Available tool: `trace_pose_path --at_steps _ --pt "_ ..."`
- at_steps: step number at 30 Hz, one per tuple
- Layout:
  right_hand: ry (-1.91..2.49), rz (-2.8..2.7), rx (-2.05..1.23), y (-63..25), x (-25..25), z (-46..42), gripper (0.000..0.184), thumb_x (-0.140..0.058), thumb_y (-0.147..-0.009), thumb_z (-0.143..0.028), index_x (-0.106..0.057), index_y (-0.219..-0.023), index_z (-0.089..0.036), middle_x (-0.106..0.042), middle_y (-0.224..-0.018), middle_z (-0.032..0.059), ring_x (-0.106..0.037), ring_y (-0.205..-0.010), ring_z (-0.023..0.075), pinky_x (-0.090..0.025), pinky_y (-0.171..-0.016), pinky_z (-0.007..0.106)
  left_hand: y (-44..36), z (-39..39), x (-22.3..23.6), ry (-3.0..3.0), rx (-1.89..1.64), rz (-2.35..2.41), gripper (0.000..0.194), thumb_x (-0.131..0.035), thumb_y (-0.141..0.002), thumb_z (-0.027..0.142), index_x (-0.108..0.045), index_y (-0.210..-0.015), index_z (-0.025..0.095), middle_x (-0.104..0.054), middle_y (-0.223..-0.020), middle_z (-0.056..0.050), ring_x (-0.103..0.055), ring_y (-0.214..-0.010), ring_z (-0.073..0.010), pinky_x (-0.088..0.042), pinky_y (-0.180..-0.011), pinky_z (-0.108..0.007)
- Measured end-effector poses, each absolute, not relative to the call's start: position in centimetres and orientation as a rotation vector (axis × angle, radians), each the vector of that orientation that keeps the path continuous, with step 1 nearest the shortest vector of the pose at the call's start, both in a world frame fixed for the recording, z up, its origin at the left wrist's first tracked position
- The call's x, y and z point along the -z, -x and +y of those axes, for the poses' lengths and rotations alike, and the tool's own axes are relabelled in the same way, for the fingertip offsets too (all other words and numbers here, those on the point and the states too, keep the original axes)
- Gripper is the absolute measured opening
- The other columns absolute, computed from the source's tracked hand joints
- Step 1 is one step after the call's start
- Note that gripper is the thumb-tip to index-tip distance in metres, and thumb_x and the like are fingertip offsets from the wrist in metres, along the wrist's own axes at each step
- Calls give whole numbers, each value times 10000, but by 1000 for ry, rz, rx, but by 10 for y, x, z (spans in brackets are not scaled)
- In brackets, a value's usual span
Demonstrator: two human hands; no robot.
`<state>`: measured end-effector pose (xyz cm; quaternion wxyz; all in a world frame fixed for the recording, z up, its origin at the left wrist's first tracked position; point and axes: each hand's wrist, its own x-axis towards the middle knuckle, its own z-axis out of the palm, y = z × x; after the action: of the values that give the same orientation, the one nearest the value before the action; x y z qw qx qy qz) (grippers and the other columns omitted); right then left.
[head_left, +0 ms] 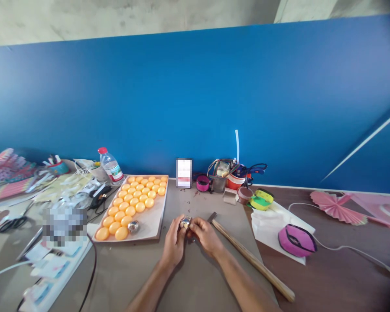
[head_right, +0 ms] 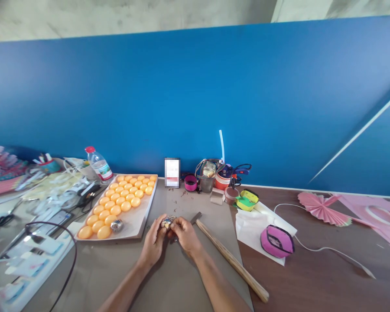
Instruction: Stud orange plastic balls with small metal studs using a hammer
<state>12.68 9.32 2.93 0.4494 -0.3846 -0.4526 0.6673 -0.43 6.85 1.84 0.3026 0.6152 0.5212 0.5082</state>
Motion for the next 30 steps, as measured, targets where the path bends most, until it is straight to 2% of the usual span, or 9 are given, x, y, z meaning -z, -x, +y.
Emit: trace_pose_path --at_steps 12,16,18,21,24,30 --pt "992 -1099 -1621 -124 -24 94 251 -588 -699 -413 -460 -639 -206 -557 -507 -26 -495 -486 127 -407 -498 257 4 70 -19 -1572 -1338 1384 365 -465 -829 372 -544 -1127 175 -576 -1163 -110 -511 -1101 -222 -355 -979 -390" --pt "927 -1026 -1646 -122 -28 94 296 -569 -713 -473 -457 -677 -202 -536 -508 -30 -476 -473 122 -367 -441 231 5 76 -22 -1348 -1382 1347 395 -496 -807 411 -546 -1122 177 -584 -1150 -95 -511 -1096 -216 -367 -966 -373" --pt "890 -999 -1625 -123 -29 96 305 -545 -735 -489 -456 -701 -199 -516 -509 -35 -457 -466 116 -341 -426 223 5 78 -23 -1194 -1400 1279 422 -525 -786 426 -542 -1124 174 -599 -1108 -91 -543 -1030 -205 -412 -907 -349" --pt "907 -1034 -1451 -129 -30 99 295 -528 -757 -476 -469 -696 -194 -489 -510 -39 -431 -479 106 -342 -470 231 3 80 -24 -1005 -1424 1173 486 -607 -719 436 -539 -1125 179 -621 -1011 -73 -585 -852 -169 -470 -751 -290" --pt "957 -1135 -1244 -136 -32 100 280 -514 -769 -457 -483 -681 -193 -476 -525 -31 -431 -523 112 -348 -534 247 1 81 -27 -926 -1454 1139 503 -668 -665 414 -546 -1095 185 -619 -914 -44 -563 -706 -119 -460 -640 -235" --pt "1050 -1253 -865 -142 -36 97 210 -471 -803 -386 -479 -709 -199 -478 -694 9 -444 -630 133 -370 -596 261 1 80 -34 -1001 -1465 1207 419 -638 -695 420 -560 -1023 171 -600 -841 -27 -512 -643 -103 -420 -573 -209"
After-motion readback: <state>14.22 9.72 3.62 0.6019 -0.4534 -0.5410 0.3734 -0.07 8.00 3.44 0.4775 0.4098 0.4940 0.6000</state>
